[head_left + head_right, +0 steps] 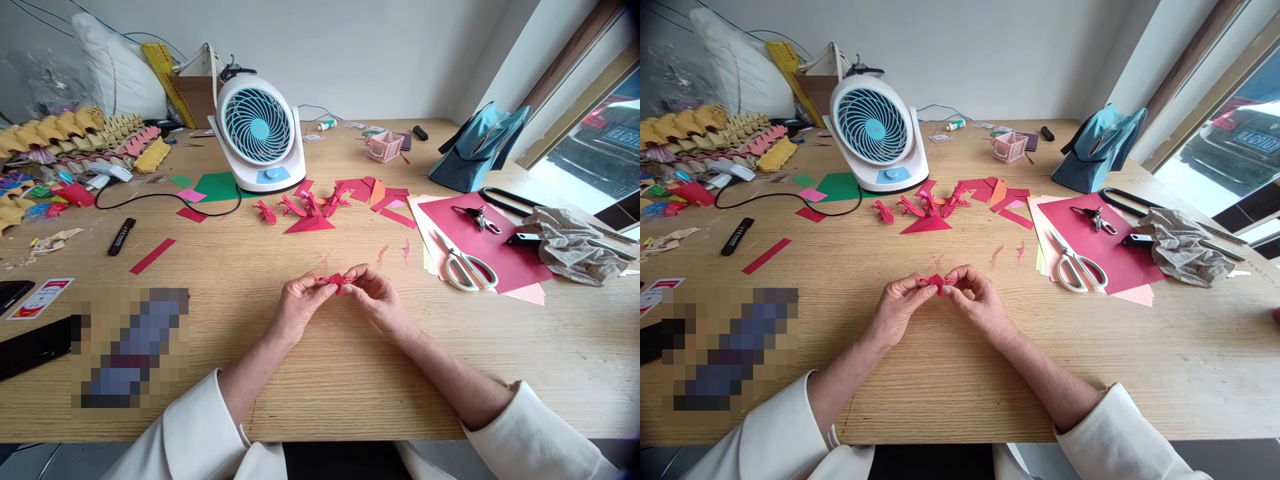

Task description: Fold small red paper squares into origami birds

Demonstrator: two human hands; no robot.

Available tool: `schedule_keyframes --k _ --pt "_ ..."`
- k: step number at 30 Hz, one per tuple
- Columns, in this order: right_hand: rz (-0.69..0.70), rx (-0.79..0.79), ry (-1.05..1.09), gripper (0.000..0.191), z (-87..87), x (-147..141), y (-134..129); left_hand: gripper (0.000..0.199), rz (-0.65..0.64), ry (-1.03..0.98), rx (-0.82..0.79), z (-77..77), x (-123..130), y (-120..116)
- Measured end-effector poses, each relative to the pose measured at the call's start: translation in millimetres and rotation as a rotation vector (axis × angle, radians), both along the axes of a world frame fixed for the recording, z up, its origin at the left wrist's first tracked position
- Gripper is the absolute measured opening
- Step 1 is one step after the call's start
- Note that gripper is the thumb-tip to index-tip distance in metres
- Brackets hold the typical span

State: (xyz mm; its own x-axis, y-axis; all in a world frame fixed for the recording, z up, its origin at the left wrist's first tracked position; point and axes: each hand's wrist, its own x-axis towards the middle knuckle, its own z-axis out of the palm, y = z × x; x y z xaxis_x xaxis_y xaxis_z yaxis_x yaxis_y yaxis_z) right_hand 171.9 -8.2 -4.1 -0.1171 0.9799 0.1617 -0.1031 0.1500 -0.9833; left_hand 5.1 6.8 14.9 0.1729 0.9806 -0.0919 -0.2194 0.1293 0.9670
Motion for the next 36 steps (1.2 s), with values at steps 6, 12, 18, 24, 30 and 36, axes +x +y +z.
schedule_keyframes --k 6,12,18,24,30,36 --pt "-0.032 0.1 -0.094 0.019 1.7 2.8 0.2 0.02 -0.052 0.078 0.052 1.2 0.5 -3.0" --pt "-0.122 0.229 -0.215 0.018 7.8 3.0 -0.7 0.019 -0.051 0.131 0.094 3.8 1.1 -4.3" --pt "-0.043 0.073 -0.079 0.019 6.1 2.7 0.4 0.019 -0.017 0.002 -0.014 0.5 0.4 -1.7" --pt "0.091 -0.051 -0.022 0.029 4.3 -1.6 0.9 0.023 -0.013 -0.087 -0.019 -3.1 -1.7 2.7" --pt "0.041 -0.03 -0.033 0.03 -1.0 -6.2 0.3 0.04 -0.012 0.021 0.063 2.1 -3.3 1.0" --pt "-0.059 0.113 -0.224 0.022 4.8 -2.9 -5.2 0.043 0.001 0.166 0.154 -1.4 -3.9 2.7"
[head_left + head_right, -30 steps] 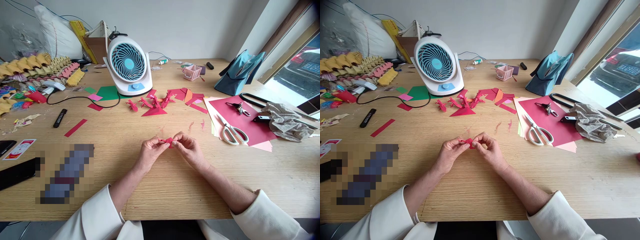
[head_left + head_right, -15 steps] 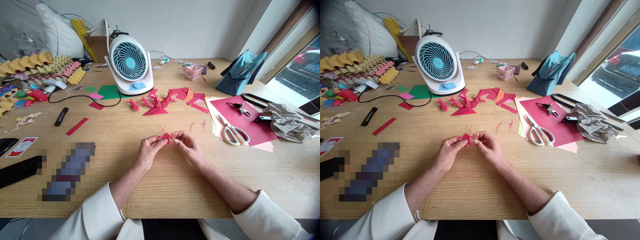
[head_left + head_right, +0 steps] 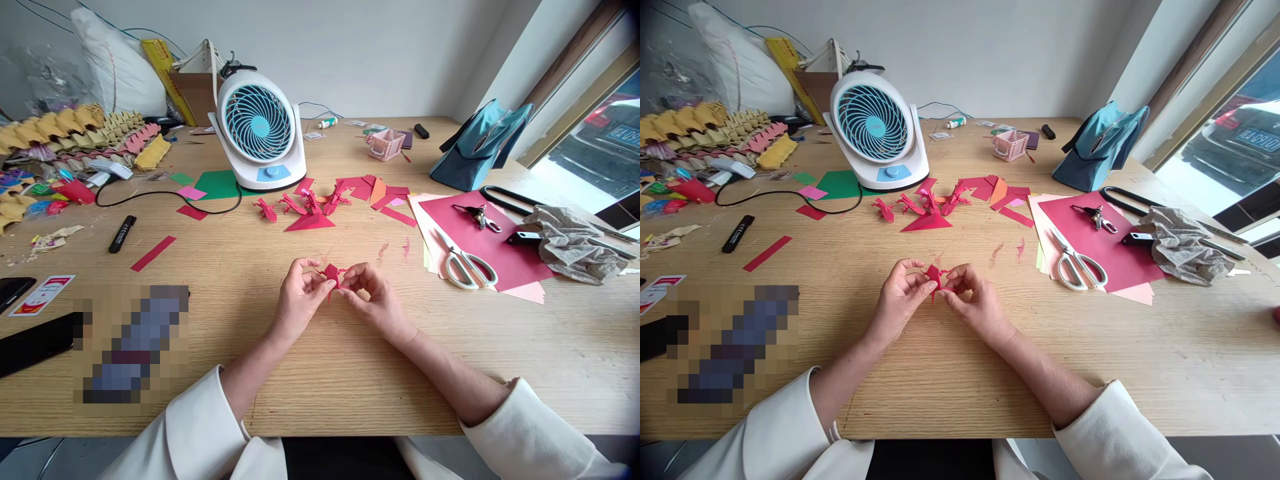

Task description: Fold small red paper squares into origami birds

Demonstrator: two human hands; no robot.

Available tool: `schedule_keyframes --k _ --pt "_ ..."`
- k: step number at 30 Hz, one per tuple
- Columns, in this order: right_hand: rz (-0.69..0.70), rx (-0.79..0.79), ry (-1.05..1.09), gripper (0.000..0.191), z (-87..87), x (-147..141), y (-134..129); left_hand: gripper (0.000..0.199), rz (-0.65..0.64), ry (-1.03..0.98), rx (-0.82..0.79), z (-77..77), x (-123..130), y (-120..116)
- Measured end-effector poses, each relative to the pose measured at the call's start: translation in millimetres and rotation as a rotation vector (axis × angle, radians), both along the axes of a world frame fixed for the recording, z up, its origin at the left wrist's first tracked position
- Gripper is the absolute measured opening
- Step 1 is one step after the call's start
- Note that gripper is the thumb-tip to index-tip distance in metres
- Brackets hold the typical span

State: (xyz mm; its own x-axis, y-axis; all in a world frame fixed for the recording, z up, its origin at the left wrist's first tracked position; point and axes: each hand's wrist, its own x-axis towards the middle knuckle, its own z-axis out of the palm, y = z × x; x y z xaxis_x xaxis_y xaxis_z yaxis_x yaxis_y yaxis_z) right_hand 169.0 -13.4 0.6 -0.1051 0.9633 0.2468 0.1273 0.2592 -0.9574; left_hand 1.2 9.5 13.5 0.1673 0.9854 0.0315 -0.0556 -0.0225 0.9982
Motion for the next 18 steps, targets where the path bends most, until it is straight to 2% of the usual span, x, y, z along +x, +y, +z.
schedule_keyframes --k 4,7,10,14,18 --pt "-0.03 0.241 -0.216 0.021 5.4 2.0 -4.1 0.033 -0.017 0.012 0.047 -2.2 0.6 0.1" --pt "0.008 0.328 -0.369 0.024 7.9 3.0 -4.4 0.024 -0.048 0.044 0.076 -0.5 1.1 -1.1" --pt "-0.026 0.357 -0.406 0.018 8.3 3.8 -3.2 0.017 -0.096 0.079 0.096 0.0 1.4 -2.3" --pt "-0.073 0.349 -0.384 0.009 7.0 4.6 -1.9 0.019 -0.155 0.159 0.135 -2.9 0.1 -3.0" --pt "-0.079 0.331 -0.365 0.009 6.1 5.2 -1.8 0.009 -0.109 0.318 0.285 -3.4 -3.7 -1.8"
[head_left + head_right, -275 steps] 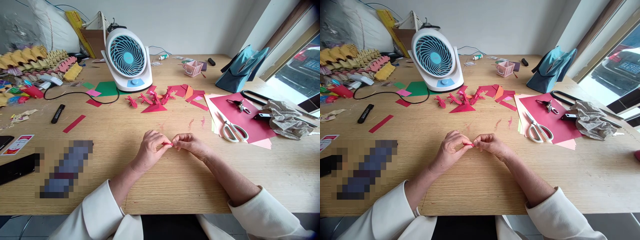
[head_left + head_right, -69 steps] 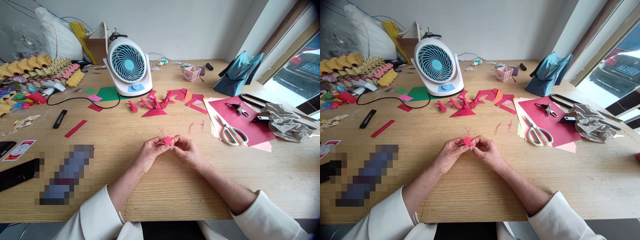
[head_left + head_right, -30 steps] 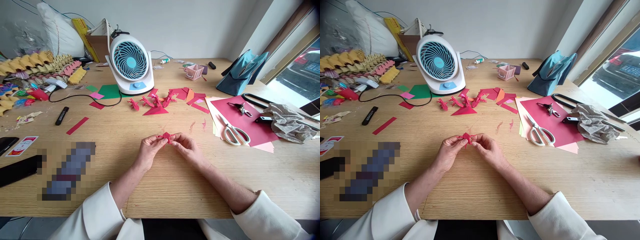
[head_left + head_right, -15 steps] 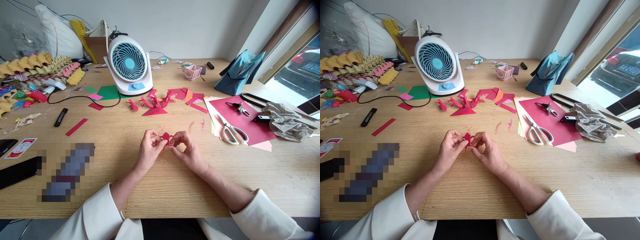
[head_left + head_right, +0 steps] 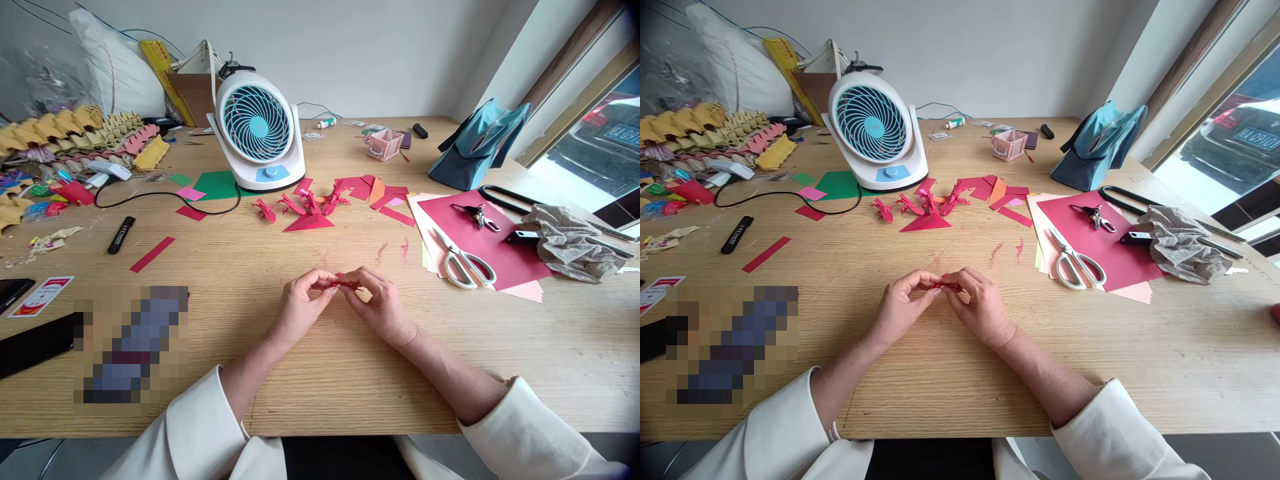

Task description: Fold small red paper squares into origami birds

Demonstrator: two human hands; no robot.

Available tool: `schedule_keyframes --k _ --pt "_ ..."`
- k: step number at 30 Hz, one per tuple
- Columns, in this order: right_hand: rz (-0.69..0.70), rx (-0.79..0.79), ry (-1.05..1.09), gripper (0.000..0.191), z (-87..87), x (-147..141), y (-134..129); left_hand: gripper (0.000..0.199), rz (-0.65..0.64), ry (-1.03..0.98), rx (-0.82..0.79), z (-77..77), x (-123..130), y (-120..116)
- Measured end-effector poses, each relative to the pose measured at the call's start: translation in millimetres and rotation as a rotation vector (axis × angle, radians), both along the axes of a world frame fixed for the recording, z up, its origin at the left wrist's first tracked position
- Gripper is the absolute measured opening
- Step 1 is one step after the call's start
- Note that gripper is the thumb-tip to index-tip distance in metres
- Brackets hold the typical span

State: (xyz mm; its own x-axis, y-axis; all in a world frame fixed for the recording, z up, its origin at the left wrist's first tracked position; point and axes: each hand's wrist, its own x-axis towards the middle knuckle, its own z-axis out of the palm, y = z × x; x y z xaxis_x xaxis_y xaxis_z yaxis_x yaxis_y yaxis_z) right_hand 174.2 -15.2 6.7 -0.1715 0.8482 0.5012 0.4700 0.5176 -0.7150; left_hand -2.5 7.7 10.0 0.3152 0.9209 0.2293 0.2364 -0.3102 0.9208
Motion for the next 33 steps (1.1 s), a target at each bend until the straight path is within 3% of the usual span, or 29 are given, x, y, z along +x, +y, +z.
schedule_keyframes --k 3,6,14,19,23,33 --pt "0.013 -0.005 0.002 0.009 0.1 0.7 0.2 0.008 0.049 0.052 0.165 2.8 -2.6 2.0" --pt "0.012 0.006 -0.004 0.009 0.9 1.7 1.2 0.008 0.063 0.041 0.195 6.2 -3.7 3.6" --pt "0.034 -0.096 0.06 0.008 2.5 1.9 2.8 0.016 -0.017 -0.076 -0.186 3.2 -5.3 7.0" --pt "0.044 -0.213 0.129 0.003 1.3 -0.5 1.3 0.019 -0.073 -0.201 -0.333 3.2 -4.0 7.0" --pt "0.073 -0.255 0.184 0.011 0.7 -2.0 0.6 0.022 -0.074 -0.23 -0.399 8.3 -2.5 5.1" --pt "0.101 -0.289 0.201 0.004 2.2 -3.0 -0.5 0.022 -0.002 -0.234 -0.387 9.8 2.3 0.6"
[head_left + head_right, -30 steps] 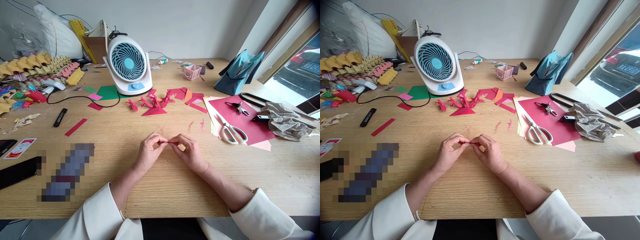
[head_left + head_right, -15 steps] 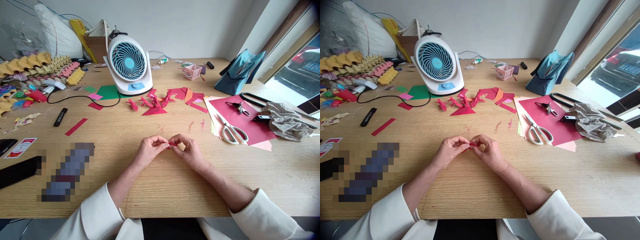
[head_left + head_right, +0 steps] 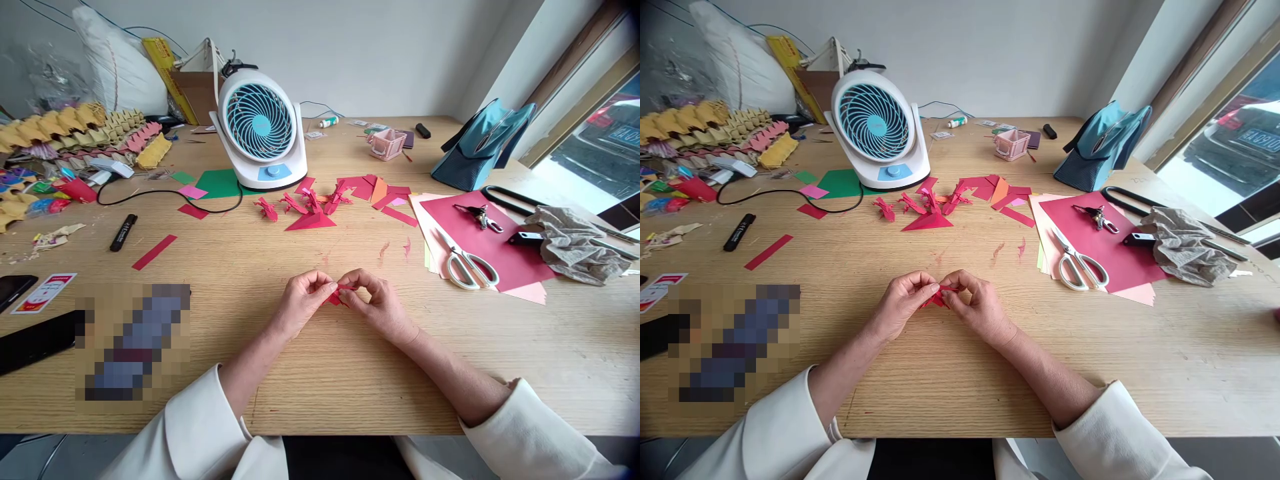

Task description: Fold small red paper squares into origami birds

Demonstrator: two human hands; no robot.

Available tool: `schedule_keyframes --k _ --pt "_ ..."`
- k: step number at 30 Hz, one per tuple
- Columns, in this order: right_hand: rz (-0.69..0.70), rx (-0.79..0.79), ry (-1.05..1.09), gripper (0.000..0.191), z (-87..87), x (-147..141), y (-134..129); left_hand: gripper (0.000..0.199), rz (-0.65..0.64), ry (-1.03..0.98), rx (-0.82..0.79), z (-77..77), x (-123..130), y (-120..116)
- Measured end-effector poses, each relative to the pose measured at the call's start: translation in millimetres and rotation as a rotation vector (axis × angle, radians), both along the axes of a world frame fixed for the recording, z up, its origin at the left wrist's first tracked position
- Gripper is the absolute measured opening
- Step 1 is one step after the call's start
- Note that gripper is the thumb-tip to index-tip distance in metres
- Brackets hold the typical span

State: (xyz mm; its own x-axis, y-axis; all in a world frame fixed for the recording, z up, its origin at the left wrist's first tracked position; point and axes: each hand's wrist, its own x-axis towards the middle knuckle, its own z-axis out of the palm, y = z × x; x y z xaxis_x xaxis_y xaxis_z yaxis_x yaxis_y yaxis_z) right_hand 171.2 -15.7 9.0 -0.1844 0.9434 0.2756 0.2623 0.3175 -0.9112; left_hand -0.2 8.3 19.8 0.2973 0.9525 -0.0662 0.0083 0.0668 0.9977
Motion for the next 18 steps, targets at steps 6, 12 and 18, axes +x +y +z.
schedule_keyframes --k 6,12,18 --pt "0.006 -0.006 0.017 0.008 0.4 -0.6 0.6 0.02 0.033 0.053 0.064 -1.9 1.4 -0.3" --pt "-0.008 -0.01 0.027 0.01 2.0 -0.4 0.2 0.022 -0.005 0.017 0.028 -4.1 1.6 -1.0" --pt "-0.038 0.031 0.038 0.007 1.7 -0.9 -0.1 0.022 -0.009 0.098 0.107 -8.4 1.0 -1.0"
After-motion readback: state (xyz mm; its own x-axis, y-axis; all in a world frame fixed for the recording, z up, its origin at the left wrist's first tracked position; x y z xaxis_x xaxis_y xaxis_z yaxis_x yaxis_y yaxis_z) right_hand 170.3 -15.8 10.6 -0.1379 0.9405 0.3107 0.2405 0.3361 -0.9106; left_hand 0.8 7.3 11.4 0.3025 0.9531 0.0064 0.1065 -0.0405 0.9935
